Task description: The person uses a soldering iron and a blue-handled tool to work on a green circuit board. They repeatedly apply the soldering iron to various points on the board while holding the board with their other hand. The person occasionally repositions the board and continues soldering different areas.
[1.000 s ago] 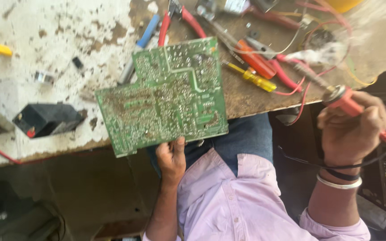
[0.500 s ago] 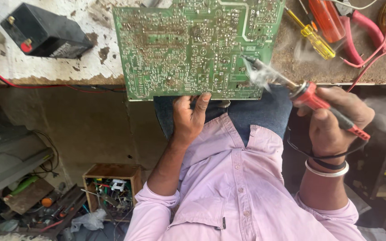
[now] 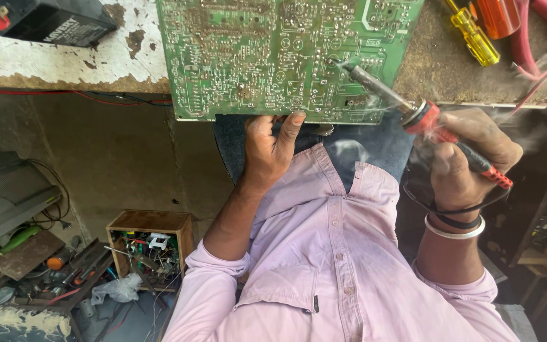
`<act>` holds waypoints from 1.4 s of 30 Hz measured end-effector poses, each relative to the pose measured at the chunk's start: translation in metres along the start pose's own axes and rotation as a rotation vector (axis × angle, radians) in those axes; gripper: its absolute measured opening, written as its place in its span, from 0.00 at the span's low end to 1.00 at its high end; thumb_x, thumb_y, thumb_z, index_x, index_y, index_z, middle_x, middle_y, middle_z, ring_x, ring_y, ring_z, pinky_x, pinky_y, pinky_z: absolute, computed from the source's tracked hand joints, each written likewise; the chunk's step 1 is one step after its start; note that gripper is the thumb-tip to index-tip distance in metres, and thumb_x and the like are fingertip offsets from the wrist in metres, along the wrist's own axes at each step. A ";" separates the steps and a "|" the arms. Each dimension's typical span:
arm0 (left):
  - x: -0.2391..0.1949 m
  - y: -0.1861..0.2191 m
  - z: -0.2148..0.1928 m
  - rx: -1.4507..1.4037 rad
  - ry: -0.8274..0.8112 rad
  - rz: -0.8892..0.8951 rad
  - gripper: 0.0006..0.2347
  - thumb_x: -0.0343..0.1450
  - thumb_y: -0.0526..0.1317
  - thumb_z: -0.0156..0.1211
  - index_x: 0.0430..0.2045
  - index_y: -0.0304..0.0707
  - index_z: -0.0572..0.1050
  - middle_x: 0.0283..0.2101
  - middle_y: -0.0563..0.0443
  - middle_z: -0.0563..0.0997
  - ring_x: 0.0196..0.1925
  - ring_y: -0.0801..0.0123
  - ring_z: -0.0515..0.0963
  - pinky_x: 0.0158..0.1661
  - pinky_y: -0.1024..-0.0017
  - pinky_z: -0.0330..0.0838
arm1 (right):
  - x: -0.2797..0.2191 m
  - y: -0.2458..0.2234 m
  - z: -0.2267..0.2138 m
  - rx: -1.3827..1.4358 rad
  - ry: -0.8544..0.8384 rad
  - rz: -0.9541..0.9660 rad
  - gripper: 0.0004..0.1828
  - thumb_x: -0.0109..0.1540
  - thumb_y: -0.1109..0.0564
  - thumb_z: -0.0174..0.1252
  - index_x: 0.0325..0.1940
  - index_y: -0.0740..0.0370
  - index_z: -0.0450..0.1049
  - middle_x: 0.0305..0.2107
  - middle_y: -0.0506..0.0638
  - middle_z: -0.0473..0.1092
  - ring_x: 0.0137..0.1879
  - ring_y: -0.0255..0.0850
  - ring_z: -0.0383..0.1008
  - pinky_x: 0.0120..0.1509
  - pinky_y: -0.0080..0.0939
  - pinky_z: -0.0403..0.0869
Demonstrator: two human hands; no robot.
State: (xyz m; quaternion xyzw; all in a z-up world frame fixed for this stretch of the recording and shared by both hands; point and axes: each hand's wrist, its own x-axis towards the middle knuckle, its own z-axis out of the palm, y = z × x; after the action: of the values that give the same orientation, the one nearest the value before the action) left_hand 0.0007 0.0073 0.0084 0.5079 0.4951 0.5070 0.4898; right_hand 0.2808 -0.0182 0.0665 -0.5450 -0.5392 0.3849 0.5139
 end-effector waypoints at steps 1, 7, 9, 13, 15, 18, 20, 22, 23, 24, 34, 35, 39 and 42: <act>0.000 0.000 0.000 0.017 0.000 -0.010 0.13 0.79 0.44 0.61 0.39 0.29 0.76 0.31 0.51 0.79 0.32 0.74 0.74 0.37 0.74 0.71 | 0.001 -0.001 0.001 0.001 -0.004 0.005 0.25 0.69 0.42 0.71 0.50 0.69 0.80 0.36 0.57 0.76 0.38 0.40 0.74 0.45 0.32 0.71; 0.001 0.003 -0.001 0.017 -0.008 0.016 0.12 0.80 0.43 0.60 0.42 0.29 0.76 0.35 0.50 0.82 0.36 0.73 0.79 0.41 0.73 0.74 | 0.009 -0.014 0.011 0.056 -0.049 -0.039 0.25 0.68 0.41 0.70 0.54 0.64 0.78 0.38 0.56 0.76 0.40 0.40 0.79 0.46 0.33 0.77; 0.000 0.004 -0.001 0.017 -0.014 0.030 0.12 0.80 0.43 0.60 0.43 0.29 0.76 0.38 0.49 0.83 0.39 0.72 0.82 0.43 0.72 0.76 | 0.011 -0.016 0.012 0.041 -0.054 -0.039 0.24 0.67 0.42 0.70 0.54 0.64 0.78 0.38 0.57 0.76 0.39 0.40 0.79 0.45 0.33 0.76; 0.000 0.005 0.000 0.000 -0.019 -0.022 0.12 0.79 0.43 0.61 0.42 0.29 0.77 0.35 0.50 0.82 0.35 0.73 0.78 0.40 0.73 0.73 | 0.012 -0.016 0.010 -0.011 -0.071 -0.071 0.23 0.67 0.42 0.69 0.53 0.64 0.78 0.37 0.57 0.76 0.38 0.40 0.79 0.44 0.33 0.76; 0.000 0.004 0.000 0.013 -0.011 -0.017 0.12 0.79 0.43 0.61 0.41 0.29 0.77 0.34 0.50 0.82 0.35 0.73 0.78 0.40 0.73 0.74 | 0.011 -0.016 0.010 0.016 -0.074 -0.070 0.23 0.67 0.42 0.69 0.54 0.63 0.78 0.38 0.57 0.76 0.39 0.40 0.79 0.44 0.33 0.77; 0.000 0.003 0.000 -0.019 -0.012 -0.013 0.12 0.79 0.44 0.60 0.42 0.29 0.77 0.36 0.50 0.82 0.36 0.74 0.79 0.41 0.73 0.74 | 0.011 -0.016 0.008 0.025 -0.084 -0.069 0.22 0.67 0.43 0.69 0.55 0.63 0.77 0.39 0.57 0.76 0.39 0.40 0.79 0.45 0.33 0.77; -0.001 0.001 0.001 -0.004 -0.007 -0.009 0.12 0.79 0.44 0.60 0.40 0.29 0.77 0.34 0.51 0.81 0.35 0.75 0.77 0.39 0.74 0.73 | 0.011 -0.016 0.007 -0.010 -0.104 -0.076 0.22 0.68 0.44 0.69 0.55 0.63 0.78 0.38 0.57 0.76 0.40 0.41 0.79 0.45 0.33 0.76; -0.001 0.000 0.001 0.001 -0.007 -0.008 0.12 0.79 0.44 0.60 0.39 0.30 0.77 0.33 0.52 0.80 0.34 0.76 0.76 0.37 0.74 0.72 | 0.011 -0.017 0.006 -0.039 -0.124 -0.087 0.21 0.68 0.45 0.69 0.55 0.63 0.78 0.38 0.57 0.76 0.40 0.41 0.78 0.45 0.33 0.76; 0.000 0.000 0.001 -0.001 -0.009 -0.009 0.12 0.79 0.44 0.60 0.38 0.30 0.76 0.32 0.52 0.79 0.33 0.76 0.75 0.36 0.75 0.71 | 0.012 -0.017 0.005 -0.042 -0.132 -0.092 0.22 0.67 0.44 0.69 0.55 0.63 0.77 0.38 0.56 0.76 0.39 0.41 0.78 0.45 0.33 0.76; 0.000 -0.001 0.001 -0.003 -0.010 -0.010 0.12 0.79 0.44 0.60 0.38 0.30 0.76 0.31 0.53 0.79 0.32 0.77 0.74 0.35 0.76 0.70 | 0.011 -0.017 0.006 -0.030 -0.121 -0.081 0.22 0.67 0.44 0.69 0.55 0.63 0.78 0.37 0.56 0.76 0.39 0.40 0.78 0.44 0.32 0.76; 0.000 -0.001 0.001 0.000 -0.008 0.004 0.12 0.80 0.44 0.60 0.39 0.30 0.76 0.30 0.54 0.78 0.31 0.78 0.73 0.34 0.76 0.68 | 0.011 -0.011 0.005 -0.001 -0.087 -0.090 0.21 0.67 0.46 0.69 0.54 0.64 0.78 0.38 0.57 0.77 0.39 0.40 0.79 0.44 0.32 0.76; -0.001 0.000 0.001 -0.008 -0.011 0.001 0.12 0.80 0.44 0.60 0.39 0.30 0.76 0.30 0.54 0.78 0.31 0.78 0.72 0.34 0.76 0.68 | 0.012 -0.011 0.005 0.001 -0.087 -0.097 0.21 0.67 0.46 0.69 0.54 0.65 0.78 0.38 0.57 0.76 0.39 0.40 0.79 0.44 0.32 0.76; 0.000 0.000 0.001 -0.011 -0.011 -0.001 0.12 0.80 0.43 0.60 0.39 0.30 0.76 0.29 0.54 0.77 0.31 0.78 0.72 0.34 0.76 0.67 | 0.011 -0.010 0.004 0.029 -0.080 -0.086 0.20 0.66 0.47 0.70 0.53 0.64 0.78 0.40 0.57 0.76 0.40 0.39 0.80 0.43 0.31 0.77; -0.001 0.000 0.001 -0.024 -0.015 -0.001 0.12 0.80 0.44 0.59 0.40 0.29 0.76 0.30 0.54 0.77 0.31 0.78 0.71 0.34 0.76 0.67 | 0.010 -0.011 0.002 -0.020 -0.089 -0.109 0.20 0.66 0.48 0.70 0.53 0.64 0.77 0.39 0.57 0.76 0.40 0.39 0.80 0.44 0.32 0.78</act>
State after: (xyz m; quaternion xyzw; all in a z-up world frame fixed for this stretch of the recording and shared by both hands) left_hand 0.0016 0.0066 0.0083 0.5056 0.4857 0.5086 0.4998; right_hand 0.2778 -0.0095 0.0783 -0.5023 -0.5944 0.3745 0.5041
